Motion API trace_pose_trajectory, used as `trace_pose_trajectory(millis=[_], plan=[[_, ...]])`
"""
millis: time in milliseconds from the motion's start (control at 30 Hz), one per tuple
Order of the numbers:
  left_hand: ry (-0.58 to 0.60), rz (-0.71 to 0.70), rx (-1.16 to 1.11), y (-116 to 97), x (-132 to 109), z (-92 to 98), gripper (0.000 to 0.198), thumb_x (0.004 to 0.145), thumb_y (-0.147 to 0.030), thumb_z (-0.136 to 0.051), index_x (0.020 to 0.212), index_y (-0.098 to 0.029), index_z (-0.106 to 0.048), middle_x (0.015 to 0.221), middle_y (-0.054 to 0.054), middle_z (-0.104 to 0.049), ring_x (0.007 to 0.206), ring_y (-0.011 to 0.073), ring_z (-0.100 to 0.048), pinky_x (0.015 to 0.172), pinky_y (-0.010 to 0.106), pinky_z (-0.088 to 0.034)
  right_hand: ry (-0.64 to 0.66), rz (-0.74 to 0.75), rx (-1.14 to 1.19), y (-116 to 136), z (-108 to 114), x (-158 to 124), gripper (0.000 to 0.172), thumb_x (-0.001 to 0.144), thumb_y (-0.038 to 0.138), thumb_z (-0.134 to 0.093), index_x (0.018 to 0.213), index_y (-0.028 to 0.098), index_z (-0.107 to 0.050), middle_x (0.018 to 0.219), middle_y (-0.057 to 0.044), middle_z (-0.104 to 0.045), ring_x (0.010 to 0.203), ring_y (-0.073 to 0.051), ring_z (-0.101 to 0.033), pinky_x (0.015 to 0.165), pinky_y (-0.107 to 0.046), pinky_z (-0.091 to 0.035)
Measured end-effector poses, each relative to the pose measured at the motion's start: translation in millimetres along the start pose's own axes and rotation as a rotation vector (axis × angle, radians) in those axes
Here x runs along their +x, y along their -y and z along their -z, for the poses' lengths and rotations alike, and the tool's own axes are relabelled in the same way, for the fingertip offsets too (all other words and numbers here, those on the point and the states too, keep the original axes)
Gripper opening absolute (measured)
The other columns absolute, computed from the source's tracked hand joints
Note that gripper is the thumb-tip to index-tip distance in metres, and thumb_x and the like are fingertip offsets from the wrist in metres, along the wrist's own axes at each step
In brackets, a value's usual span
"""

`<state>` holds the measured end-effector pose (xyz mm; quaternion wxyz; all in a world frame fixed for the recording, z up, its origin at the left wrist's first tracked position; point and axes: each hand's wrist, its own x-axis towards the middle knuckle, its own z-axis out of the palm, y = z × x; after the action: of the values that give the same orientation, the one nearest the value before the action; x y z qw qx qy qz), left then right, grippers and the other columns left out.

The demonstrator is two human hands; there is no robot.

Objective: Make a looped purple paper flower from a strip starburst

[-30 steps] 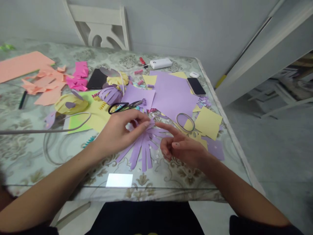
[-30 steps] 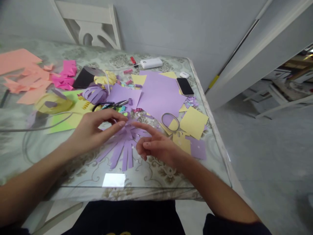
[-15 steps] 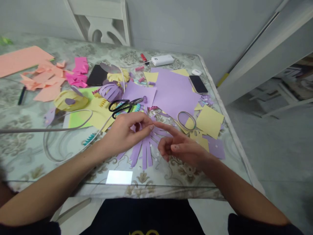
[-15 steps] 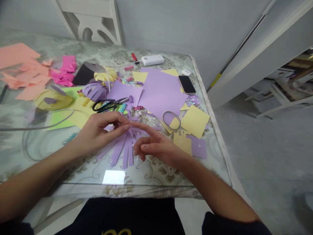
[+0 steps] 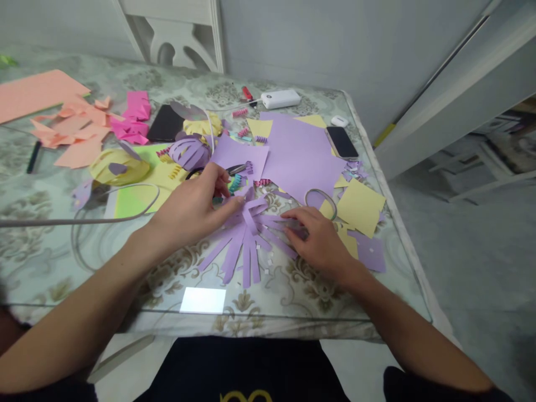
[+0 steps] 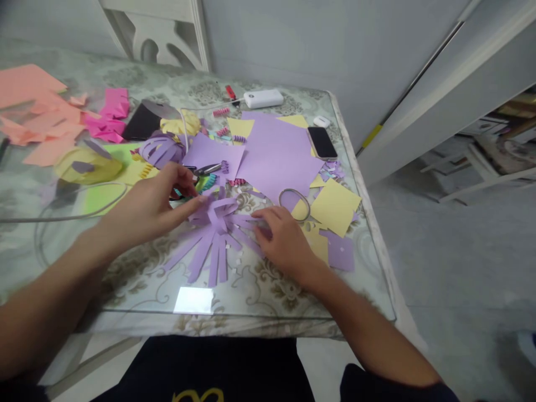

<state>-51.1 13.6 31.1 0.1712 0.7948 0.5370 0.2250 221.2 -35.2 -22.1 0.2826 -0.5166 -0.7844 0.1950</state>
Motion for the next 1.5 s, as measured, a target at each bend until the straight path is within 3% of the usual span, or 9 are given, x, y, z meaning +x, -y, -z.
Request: trace_pose_trajectory(millis=[233, 400, 667, 733, 933, 1033, 1167, 1333, 1500], plan=[[-0.063, -0.055, -0.007, -2.1, -2.0, -3.3, 0.036, 0.089, -0.05, -0.066, 0.107, -0.023, -0.05, 0.099, 0.009, -0.065, 0.082, 0.0264, -0.065, 0.069, 0.043, -0.052, 0.108, -0.072, -0.018, 1.4, -2.4, -0.7, 0.026, 0.089, 0.009, -0.067, 0.115, 0.016, -0.068, 0.104, -0.011, -0.071, 0.099, -0.026, -0.067, 0.092, -0.043, -0.053], [-0.031, -0.11, -0.101, -0.5, -2.9, -12.2, 0.067, 0.087, -0.059, -0.068, 0.131, -0.015, -0.042, 0.124, 0.018, -0.061, 0.113, 0.0332, -0.065, 0.091, 0.049, -0.057, 0.148, -0.119, 0.038, 4.6, 0.4, 0.8, 0.025, 0.089, 0.007, -0.066, 0.111, 0.016, -0.069, 0.091, -0.006, -0.069, 0.087, -0.021, -0.065, 0.085, -0.038, -0.052], [0.143, -0.095, -0.287, 7.0, -3.7, -24.4, 0.069, 0.088, -0.049, -0.071, 0.14, -0.022, -0.035, 0.121, 0.013, -0.066, 0.104, 0.0282, -0.069, 0.076, 0.038, -0.058, 0.336, -0.344, 0.605, 9.4, 19.4, 0.7, 0.022, 0.086, 0.018, -0.069, 0.107, 0.022, -0.071, 0.076, 0.001, -0.067, 0.066, -0.014, -0.065, 0.063, -0.027, -0.053], [0.136, -0.114, -0.338, 5.9, -4.6, -24.4, 0.064, 0.09, -0.046, -0.07, 0.139, -0.022, -0.036, 0.12, 0.013, -0.066, 0.103, 0.0264, -0.069, 0.076, 0.036, -0.058, 0.401, -0.347, 0.728, 10.7, 23.7, 1.4, 0.018, 0.086, 0.018, -0.07, 0.103, 0.021, -0.073, 0.074, 0.0, -0.07, 0.07, -0.014, -0.069, 0.066, -0.027, -0.055], [0.097, -0.197, -0.408, 2.5, -7.0, -24.2, 0.051, 0.094, -0.036, -0.066, 0.136, -0.022, -0.04, 0.113, 0.01, -0.068, 0.103, 0.0219, -0.068, 0.092, 0.04, -0.057, 0.489, -0.235, 0.943, 15.7, 28.9, 3.1, 0.021, 0.086, 0.009, -0.065, 0.101, 0.019, -0.076, 0.1, -0.005, -0.081, 0.098, -0.017, -0.076, 0.088, -0.031, -0.061], [0.071, -0.19, -0.394, 3.9, -7.1, -24.6, 0.045, 0.093, -0.033, -0.067, 0.13, -0.023, -0.043, 0.113, 0.01, -0.067, 0.103, 0.0218, -0.068, 0.094, 0.042, -0.056, 0.467, -0.252, 0.939, 17.0, 26.2, 3.1, 0.017, 0.086, 0.016, -0.074, 0.102, 0.02, -0.078, 0.103, -0.006, -0.082, 0.1, -0.019, -0.077, 0.092, -0.035, -0.062], [0.002, -0.173, -0.377, 4.5, -5.7, -23.9, 0.037, 0.092, -0.033, -0.068, 0.119, -0.023, -0.044, 0.109, 0.008, -0.068, 0.098, 0.0218, -0.069, 0.089, 0.04, -0.057, 0.351, -0.356, 0.955, 17.5, 19.2, 3.6, 0.016, 0.083, 0.03, -0.083, 0.092, 0.019, -0.078, 0.088, -0.005, -0.082, 0.085, -0.019, -0.08, 0.08, -0.034, -0.066], [-0.255, -0.3, -0.134, -11.4, -9.7, -12.3, 0.023, 0.092, -0.031, -0.066, 0.107, -0.02, -0.053, 0.102, 0.009, -0.065, 0.091, 0.0236, -0.063, 0.081, 0.043, -0.055, 0.24, -0.397, 0.94, 21.2, 11.7, 3.8, 0.023, 0.079, 0.037, -0.087, 0.086, 0.018, -0.076, 0.071, -0.002, -0.078, 0.062, -0.015, -0.074, 0.061, -0.027, -0.063], [-0.198, -0.392, -0.163, -39.2, -28.7, -7.8, 0.004, 0.095, -0.021, -0.061, 0.097, -0.023, -0.058, 0.094, 0.005, -0.066, 0.09, 0.0214, -0.061, 0.081, 0.041, -0.052, 0.157, -0.418, 0.938, 26.6, 4.5, 0.9, 0.028, 0.078, 0.04, -0.087, 0.089, 0.017, -0.075, 0.066, 0.001, -0.074, 0.058, -0.014, -0.072, 0.054, -0.025, -0.06]])
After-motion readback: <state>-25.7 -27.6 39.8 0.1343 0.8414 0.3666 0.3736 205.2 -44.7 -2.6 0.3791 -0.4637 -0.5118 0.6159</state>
